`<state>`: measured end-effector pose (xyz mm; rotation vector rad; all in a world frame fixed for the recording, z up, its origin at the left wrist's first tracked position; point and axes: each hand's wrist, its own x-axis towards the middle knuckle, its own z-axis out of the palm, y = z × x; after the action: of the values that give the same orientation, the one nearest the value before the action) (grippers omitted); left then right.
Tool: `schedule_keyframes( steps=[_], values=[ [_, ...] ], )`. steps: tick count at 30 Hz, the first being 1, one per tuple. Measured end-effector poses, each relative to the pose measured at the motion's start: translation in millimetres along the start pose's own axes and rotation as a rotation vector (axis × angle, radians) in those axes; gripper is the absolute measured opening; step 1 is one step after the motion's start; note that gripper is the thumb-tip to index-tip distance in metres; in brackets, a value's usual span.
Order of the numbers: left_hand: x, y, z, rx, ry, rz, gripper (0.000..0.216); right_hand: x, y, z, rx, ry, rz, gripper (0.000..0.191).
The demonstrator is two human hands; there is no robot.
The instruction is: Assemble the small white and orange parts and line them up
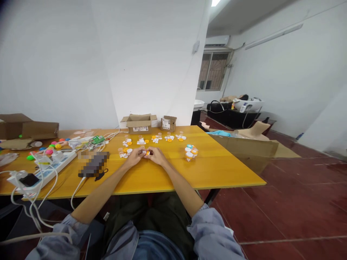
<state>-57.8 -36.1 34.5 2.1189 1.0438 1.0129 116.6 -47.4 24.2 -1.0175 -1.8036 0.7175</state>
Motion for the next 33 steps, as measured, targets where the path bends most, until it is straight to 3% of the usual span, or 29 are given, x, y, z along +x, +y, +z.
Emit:
schedule_keyframes(
  steps=[7, 20, 26, 33],
  values=[
    [2, -6, 1, 0.003, 0.009, 0.033, 0.014, 1, -2, 3, -0.068, 0.044, -0.034, 0.02],
    [1, -2, -2, -0.026, 0.011, 0.037, 0.015, 2, -9, -1, -0.053, -0.014, -0.034, 0.012],
    [4, -5, -4, -0.054, 0.037, 0.013, 0.021, 0, -4, -4, -0.104, 0.017, -0.074, 0.017],
    [6, -7, 0, -0.059, 0.112, 0.075, 0.024, 5, 12, -2, -0.07, 0.112, -0.014, 0.021]
  ],
)
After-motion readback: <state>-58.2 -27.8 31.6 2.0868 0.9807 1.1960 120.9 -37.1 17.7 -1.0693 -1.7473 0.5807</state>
